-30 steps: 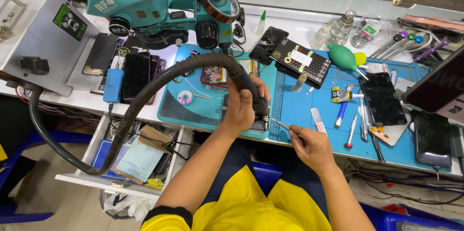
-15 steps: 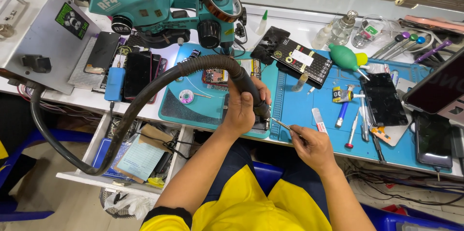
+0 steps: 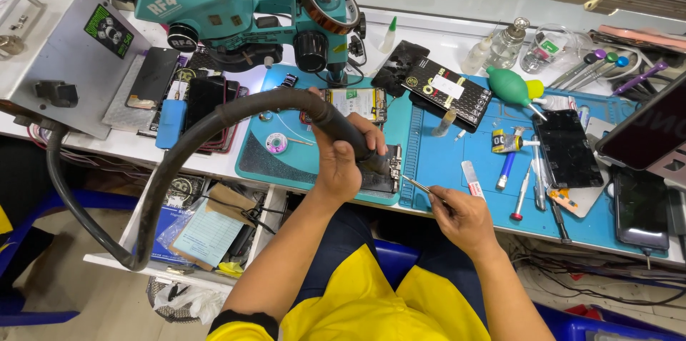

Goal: A technician uses a heat gun and tweezers to repair components on a mobile phone motherboard at a repair bench.

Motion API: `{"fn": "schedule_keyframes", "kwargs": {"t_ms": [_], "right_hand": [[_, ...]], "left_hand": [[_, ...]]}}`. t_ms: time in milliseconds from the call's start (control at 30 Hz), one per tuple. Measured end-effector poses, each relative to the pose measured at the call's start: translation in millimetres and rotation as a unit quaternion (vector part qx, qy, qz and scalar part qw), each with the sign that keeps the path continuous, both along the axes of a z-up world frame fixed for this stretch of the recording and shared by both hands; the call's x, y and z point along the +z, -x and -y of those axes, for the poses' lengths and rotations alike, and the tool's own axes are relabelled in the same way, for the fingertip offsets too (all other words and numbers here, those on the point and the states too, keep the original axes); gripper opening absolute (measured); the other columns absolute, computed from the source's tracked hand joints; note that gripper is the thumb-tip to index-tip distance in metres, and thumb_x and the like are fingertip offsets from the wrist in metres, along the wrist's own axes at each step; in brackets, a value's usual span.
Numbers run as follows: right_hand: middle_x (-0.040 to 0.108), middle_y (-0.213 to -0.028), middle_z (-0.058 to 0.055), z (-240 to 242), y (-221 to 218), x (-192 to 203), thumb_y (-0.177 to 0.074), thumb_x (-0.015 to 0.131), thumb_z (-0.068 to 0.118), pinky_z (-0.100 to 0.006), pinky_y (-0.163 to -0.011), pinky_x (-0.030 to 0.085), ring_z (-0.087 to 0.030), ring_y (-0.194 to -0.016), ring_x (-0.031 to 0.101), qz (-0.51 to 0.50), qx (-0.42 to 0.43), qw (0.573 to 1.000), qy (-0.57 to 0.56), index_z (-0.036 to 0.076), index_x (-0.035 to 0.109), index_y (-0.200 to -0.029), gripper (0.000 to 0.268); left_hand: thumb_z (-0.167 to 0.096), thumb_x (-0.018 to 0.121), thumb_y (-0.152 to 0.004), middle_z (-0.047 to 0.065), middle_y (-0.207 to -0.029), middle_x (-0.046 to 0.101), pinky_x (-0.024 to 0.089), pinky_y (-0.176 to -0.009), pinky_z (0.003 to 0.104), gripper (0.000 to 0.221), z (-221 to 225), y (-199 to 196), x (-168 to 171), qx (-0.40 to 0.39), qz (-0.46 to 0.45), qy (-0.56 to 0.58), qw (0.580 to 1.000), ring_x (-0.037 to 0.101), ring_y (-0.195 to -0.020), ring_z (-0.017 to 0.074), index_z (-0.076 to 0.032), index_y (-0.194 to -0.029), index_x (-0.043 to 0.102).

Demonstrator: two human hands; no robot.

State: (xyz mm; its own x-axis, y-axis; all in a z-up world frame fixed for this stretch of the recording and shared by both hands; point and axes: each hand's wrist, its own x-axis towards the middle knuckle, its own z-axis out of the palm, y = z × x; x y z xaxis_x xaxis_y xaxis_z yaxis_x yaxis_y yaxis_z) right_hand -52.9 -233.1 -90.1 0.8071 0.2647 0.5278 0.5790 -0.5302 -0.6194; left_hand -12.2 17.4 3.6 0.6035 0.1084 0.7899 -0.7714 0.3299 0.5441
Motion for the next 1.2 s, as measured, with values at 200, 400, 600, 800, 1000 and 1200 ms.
{"fn": "schedule_keyframes", "kwargs": {"t_ms": [200,400,600,800,1000,1200], "right_hand": [[0.062,-0.050,-0.011,0.4,0.3,-3.1,-0.088,0.075,0.007,-0.035,-0.040,0.046,-0.026,-0.041,0.061,-0.009,-0.015,1.000,0.014,0.007,0.080,-0.095,0.008],[0.069,-0.066,0.001,13.4,1.2,-17.9,-0.097,0.069,0.017,-0.031,-0.049,0.047,-0.011,-0.048,0.054,0.007,0.007,0.994,0.107,0.008,0.077,-0.110,0.017],[0.065,-0.061,0.004,13.2,2.5,-20.1,-0.096,0.070,0.020,-0.029,-0.049,0.044,-0.010,-0.046,0.049,0.000,-0.016,0.993,0.120,0.012,0.078,-0.106,0.015],[0.065,-0.060,0.004,12.1,1.9,-18.6,-0.095,0.071,0.021,-0.027,-0.050,0.045,-0.010,-0.046,0.048,-0.016,-0.021,0.993,0.114,0.011,0.079,-0.106,0.016],[0.065,-0.060,0.004,11.9,1.7,-18.4,-0.095,0.071,0.022,-0.028,-0.051,0.047,-0.010,-0.045,0.050,-0.012,-0.025,0.992,0.120,0.012,0.078,-0.105,0.016],[0.065,-0.061,0.004,12.2,1.3,-19.9,-0.095,0.071,0.021,-0.027,-0.050,0.045,-0.009,-0.045,0.047,-0.016,-0.025,0.993,0.116,0.012,0.078,-0.106,0.016]], "left_hand": [[-0.067,0.027,-0.097,0.007,-0.069,0.052,0.057,-0.068,0.031,0.059,-73.3,35.6,57.2,0.101,-0.042,0.046,0.993,0.065,-0.067,0.0241,-0.010,-0.109,0.025],[-0.070,0.047,-0.089,-0.002,-0.072,0.049,0.056,-0.060,0.029,0.055,-166.9,93.8,127.5,0.313,0.002,0.175,0.934,0.057,-0.060,0.0140,-0.016,-0.093,0.057],[-0.047,0.054,-0.099,0.024,-0.115,0.062,0.043,-0.107,0.049,0.051,-354.4,119.6,88.0,0.452,0.184,0.157,0.858,0.059,-0.114,0.0370,0.000,-0.114,0.064],[-0.034,0.084,-0.058,0.021,-0.087,0.069,0.061,-0.078,0.038,0.061,-417.2,95.2,30.5,0.303,-0.022,0.643,0.703,0.071,-0.085,0.0312,0.002,-0.102,0.063],[-0.023,0.087,-0.069,0.012,-0.098,0.070,0.061,-0.072,0.027,0.058,-418.2,30.5,-21.3,0.301,-0.137,0.683,0.651,0.067,-0.079,0.0171,0.000,-0.119,0.068],[-0.012,0.089,-0.067,0.016,-0.119,0.068,0.060,-0.088,0.029,0.059,-426.5,-1.4,-24.2,0.324,-0.150,0.656,0.665,0.066,-0.103,0.0211,0.006,-0.119,0.068]]}}
